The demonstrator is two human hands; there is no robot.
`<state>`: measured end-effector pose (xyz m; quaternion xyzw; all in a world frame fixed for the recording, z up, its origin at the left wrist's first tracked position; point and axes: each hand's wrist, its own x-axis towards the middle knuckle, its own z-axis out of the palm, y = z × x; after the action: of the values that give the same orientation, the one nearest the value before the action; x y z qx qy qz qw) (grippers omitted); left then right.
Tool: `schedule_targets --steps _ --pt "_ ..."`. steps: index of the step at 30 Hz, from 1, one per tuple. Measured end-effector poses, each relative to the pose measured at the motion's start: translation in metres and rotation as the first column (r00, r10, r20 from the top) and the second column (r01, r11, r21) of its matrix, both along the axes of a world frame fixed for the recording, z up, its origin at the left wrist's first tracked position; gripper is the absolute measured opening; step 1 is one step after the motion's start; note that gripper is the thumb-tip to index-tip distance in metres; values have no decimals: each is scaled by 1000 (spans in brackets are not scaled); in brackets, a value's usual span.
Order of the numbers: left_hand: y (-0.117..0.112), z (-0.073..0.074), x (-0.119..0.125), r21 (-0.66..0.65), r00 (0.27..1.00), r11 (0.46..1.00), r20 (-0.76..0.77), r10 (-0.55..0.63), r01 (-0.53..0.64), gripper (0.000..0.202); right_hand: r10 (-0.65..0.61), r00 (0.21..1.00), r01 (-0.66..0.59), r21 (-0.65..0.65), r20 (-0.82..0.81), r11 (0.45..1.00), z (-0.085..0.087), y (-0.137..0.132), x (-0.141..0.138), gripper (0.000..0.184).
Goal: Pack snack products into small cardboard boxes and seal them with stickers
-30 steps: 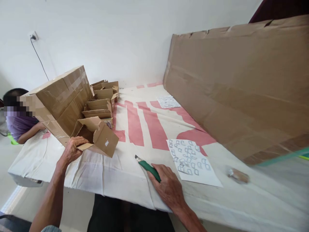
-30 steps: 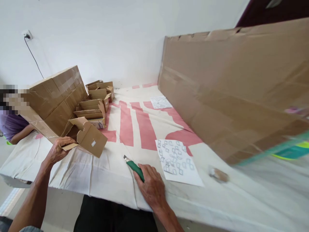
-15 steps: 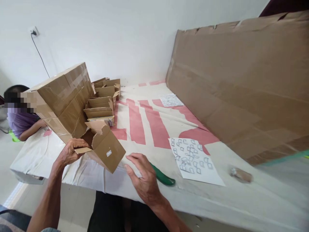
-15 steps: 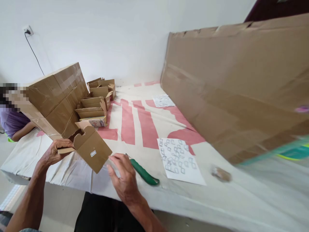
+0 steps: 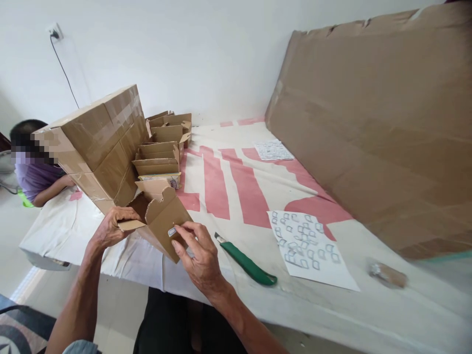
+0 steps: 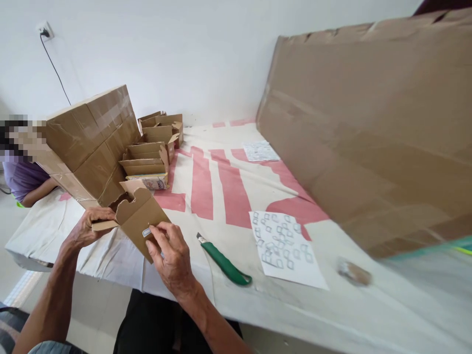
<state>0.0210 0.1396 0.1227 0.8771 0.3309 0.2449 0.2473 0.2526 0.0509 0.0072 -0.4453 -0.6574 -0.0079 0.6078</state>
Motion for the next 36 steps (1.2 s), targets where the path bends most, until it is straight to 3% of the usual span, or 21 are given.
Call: schedule_targets --steps 36 --pt "-3 -5 1 13 1000 1000 -30 0 0 14 21 989 -29 -54 -149 998 9 -1 -1 16"
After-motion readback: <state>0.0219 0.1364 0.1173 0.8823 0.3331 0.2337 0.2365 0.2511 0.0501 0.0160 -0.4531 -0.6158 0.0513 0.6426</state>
